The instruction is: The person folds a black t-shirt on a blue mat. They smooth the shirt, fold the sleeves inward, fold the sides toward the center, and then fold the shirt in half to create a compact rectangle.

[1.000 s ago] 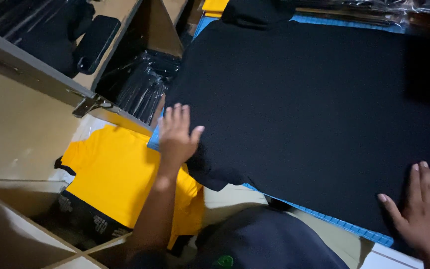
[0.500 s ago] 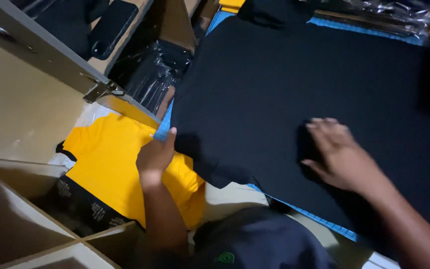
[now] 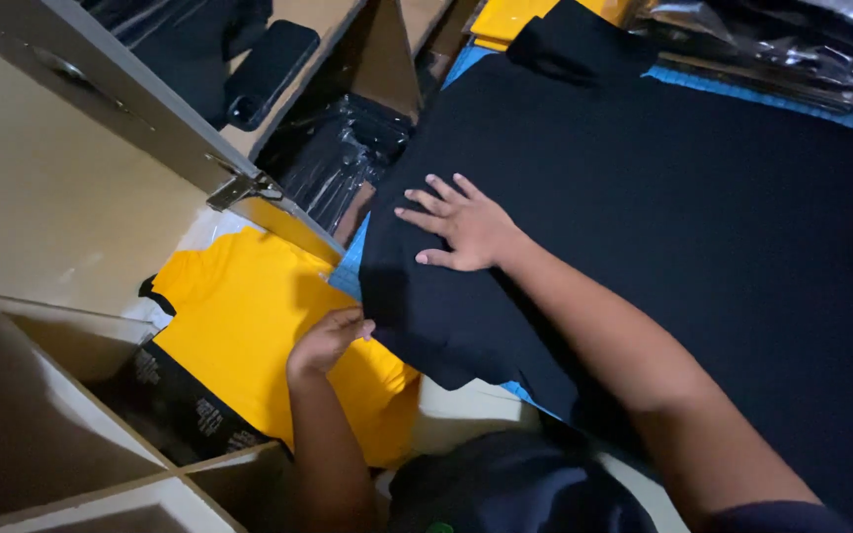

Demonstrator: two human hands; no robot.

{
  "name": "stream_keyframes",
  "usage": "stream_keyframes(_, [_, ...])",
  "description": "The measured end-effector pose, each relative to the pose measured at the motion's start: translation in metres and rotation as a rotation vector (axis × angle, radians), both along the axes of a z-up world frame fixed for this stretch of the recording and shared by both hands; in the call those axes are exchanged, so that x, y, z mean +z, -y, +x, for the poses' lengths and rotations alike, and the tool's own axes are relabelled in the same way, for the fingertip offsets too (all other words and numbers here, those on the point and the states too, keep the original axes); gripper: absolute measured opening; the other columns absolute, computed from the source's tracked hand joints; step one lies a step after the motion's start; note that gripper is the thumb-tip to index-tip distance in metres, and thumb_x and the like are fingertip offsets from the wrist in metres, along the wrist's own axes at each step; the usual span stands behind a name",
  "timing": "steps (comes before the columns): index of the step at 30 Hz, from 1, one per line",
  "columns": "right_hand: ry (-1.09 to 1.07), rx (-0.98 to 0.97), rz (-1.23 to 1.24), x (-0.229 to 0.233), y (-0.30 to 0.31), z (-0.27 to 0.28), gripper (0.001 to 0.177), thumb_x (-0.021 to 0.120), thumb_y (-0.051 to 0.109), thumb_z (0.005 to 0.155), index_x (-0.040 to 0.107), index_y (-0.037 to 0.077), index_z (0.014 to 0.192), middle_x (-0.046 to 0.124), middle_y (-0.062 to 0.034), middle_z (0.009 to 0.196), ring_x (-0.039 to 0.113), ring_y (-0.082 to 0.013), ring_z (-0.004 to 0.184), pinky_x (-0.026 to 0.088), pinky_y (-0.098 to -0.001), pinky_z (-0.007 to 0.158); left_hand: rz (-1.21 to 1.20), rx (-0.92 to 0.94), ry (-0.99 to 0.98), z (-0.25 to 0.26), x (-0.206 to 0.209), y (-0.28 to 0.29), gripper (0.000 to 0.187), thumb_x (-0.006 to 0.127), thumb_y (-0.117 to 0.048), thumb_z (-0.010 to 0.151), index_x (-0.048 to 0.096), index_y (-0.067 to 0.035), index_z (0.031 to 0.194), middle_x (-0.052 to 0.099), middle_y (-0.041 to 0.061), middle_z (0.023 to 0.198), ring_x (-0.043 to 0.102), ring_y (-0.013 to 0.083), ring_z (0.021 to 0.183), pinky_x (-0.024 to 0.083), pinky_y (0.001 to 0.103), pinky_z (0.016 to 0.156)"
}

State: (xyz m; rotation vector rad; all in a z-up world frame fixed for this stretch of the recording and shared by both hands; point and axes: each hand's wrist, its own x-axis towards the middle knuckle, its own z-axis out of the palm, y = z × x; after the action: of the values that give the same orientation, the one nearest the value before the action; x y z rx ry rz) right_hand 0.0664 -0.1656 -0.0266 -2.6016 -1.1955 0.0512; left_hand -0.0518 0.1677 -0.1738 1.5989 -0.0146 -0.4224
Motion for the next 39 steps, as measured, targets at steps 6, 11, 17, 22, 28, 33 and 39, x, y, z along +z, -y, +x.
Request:
stream_keyframes(6, [-0.061,-0.124,-0.232,0.016,-0.006,0.005,0.1,0.036,0.092,0.083,0.026,0.035,0.165,0.016,0.0003,0.174,0.01,-0.034,0.16,0.005,-0.0587,0.129,-0.19,-0.023,-0.07,-0.01,0.047,0.023,0.013,0.07,-0.014,0.09,0.069,-0.004,0.098,0.067,0.011,0.097,0.062,0.0231,0.093,0.041,0.032,0.079])
stream_keyframes(11, [0.057,-0.144,-0.108,-0.011,0.003,-0.008,0.104,0.048,0.085,0.087,0.034,0.015,0.163,0.031,-0.0184,0.168,0.021,-0.0485,0.155,0.013,-0.0612,0.127,-0.087,-0.182,-0.153,-0.004,0.053,0.034,0.051,0.088,-0.012,0.079,0.073,0.003,0.125,0.069,0.029,0.128,0.064,0.0416,0.121,0.05,0.044,0.101])
stream_keyframes(17, [0.002,0.001,0.096,0.015,0.04,-0.091,0.086,0.063,0.055,0.095,0.038,0.005,0.16,0.034,-0.0262,0.163,0.024,-0.0559,0.15,0.023,-0.0653,0.122,0.303,-0.355,-0.187,0.013,0.1,0.043,0.094,0.1,-0.025,0.062,0.06,0.002,0.141,0.063,0.026,0.139,0.057,0.0399,0.133,0.047,0.049,0.109])
stream_keyframes(22, [-0.069,-0.043,0.024,0.006,0.082,-0.131,0.1,0.051,0.076,0.093,0.026,0.01,0.165,0.026,-0.0242,0.167,0.017,-0.0536,0.152,0.016,-0.0627,0.123,0.431,-0.64,-0.326,0.064,-0.029,-0.031,0.08,0.093,-0.042,0.077,0.067,0.002,0.138,0.063,0.026,0.14,0.057,0.0436,0.132,0.039,0.052,0.114])
stream_keyframes(28, [0.038,-0.033,-0.012,0.003,0.102,-0.141,0.093,0.039,0.081,0.095,0.028,0.02,0.166,0.021,-0.0136,0.172,0.015,-0.041,0.157,0.01,-0.057,0.125,0.808,-1.209,-0.328,0.052,0.108,0.053,0.068,0.069,-0.063,0.091,0.074,-0.009,0.131,0.067,0.021,0.137,0.055,0.0431,0.135,0.032,0.054,0.121])
stream_keyframes(33, [0.042,-0.039,0.002,0.0,0.104,-0.139,0.097,0.04,0.085,0.092,0.029,0.021,0.165,0.022,-0.0136,0.171,0.015,-0.0413,0.157,0.009,-0.0591,0.124,0.617,-1.15,-0.284,0.043,0.043,0.049,0.084,0.079,-0.068,0.078,0.072,-0.002,0.129,0.071,0.021,0.128,0.063,0.0387,0.123,0.043,0.047,0.108])
stream_keyframes(39, [0.014,-0.036,-0.014,0.001,0.104,-0.136,0.098,0.039,0.086,0.09,0.029,0.023,0.165,0.021,-0.0128,0.172,0.013,-0.0403,0.157,0.007,-0.0607,0.124,0.423,-0.907,-0.242,0.021,0.1,0.078,0.09,0.097,-0.041,0.064,0.065,-0.005,0.14,0.068,0.019,0.137,0.062,0.0363,0.128,0.049,0.046,0.108])
